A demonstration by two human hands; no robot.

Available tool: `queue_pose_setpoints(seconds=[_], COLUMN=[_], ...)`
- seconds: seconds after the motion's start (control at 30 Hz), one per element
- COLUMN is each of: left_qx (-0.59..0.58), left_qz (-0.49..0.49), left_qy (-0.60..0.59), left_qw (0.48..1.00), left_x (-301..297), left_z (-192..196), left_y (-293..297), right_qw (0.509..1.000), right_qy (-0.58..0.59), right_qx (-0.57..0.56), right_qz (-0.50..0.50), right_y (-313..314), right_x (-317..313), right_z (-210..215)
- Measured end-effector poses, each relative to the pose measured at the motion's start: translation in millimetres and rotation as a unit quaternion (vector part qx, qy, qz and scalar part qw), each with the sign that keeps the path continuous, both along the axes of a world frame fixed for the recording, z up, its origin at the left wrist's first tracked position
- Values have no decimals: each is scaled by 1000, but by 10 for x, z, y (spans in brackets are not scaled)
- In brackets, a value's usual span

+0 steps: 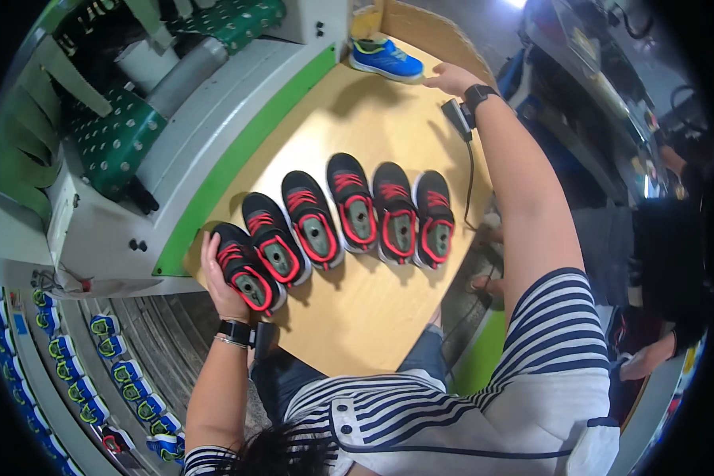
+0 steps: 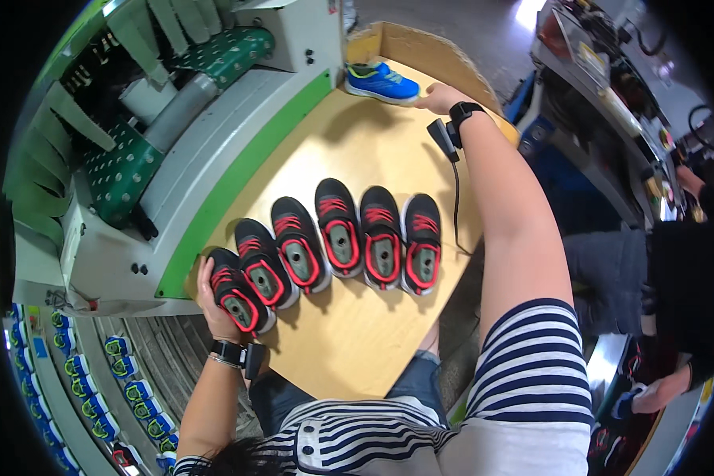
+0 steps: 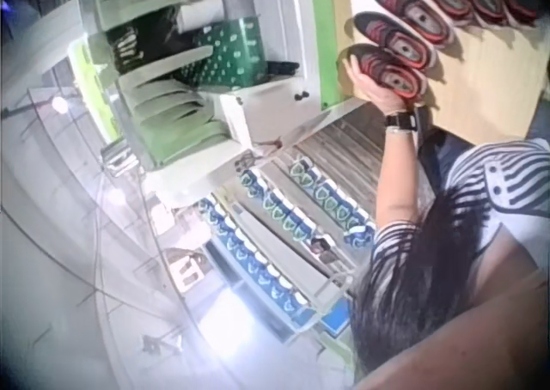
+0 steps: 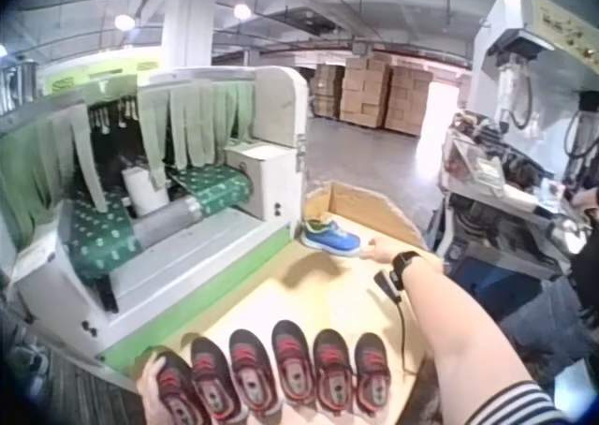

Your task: The person handles multiple black and red sneakers on a wooden table in a factory setting. They pick up individual shoes, inspect them, and place them onto a green conveyor belt machine. The person also arranges the shoes on the table and occasionally interacts with a coworker who is also handling footwear.

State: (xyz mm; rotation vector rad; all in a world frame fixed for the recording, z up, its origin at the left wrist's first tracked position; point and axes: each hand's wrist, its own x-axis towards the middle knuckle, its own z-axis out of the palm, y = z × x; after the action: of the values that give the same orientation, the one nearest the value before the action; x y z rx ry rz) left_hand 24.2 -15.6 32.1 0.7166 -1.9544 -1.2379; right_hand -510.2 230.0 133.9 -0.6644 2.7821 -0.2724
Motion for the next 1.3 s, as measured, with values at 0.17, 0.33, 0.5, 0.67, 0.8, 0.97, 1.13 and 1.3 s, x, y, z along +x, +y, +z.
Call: queue_pose_setpoints(seconds=[0.17, 0.33, 0.5, 0.67, 0.8, 0.97, 1.13, 1.3], left_qx=[13, 6, 3, 20, 74, -11, 48, 17], left_qz=[17, 31, 47, 12, -18, -53, -30, -59], left_qy=[-7, -19, -23, 13, 110, 70, 46, 29], left_qw=[1000, 999, 999, 1000, 991, 996, 997, 998], left_x=[-25, 22, 120, -44, -16, -98, 42, 66], left_z=[84, 130, 98, -11, -211, -292, -307, -410], left_y=[50, 58, 29, -17, -75, -36, -248, -351], right_qw=[985, 983, 951, 982, 969, 896, 779, 804], right_qy=[-12, 35, -125, 11, 64, 56, 132, 24], right_qx=[-170, -133, -282, -123, -213, -441, -561, -497], right_qz=[-38, -123, 12, 141, 109, 6, 249, 325], right_y=[-725, -1410, -1735, -1735, -1654, -891, -162, 613], right_x=[-318, -155, -48, 296, 829, 1277, 2717, 4386], right_z=[-272, -471, -422, -629, -635, 262, 975, 463])
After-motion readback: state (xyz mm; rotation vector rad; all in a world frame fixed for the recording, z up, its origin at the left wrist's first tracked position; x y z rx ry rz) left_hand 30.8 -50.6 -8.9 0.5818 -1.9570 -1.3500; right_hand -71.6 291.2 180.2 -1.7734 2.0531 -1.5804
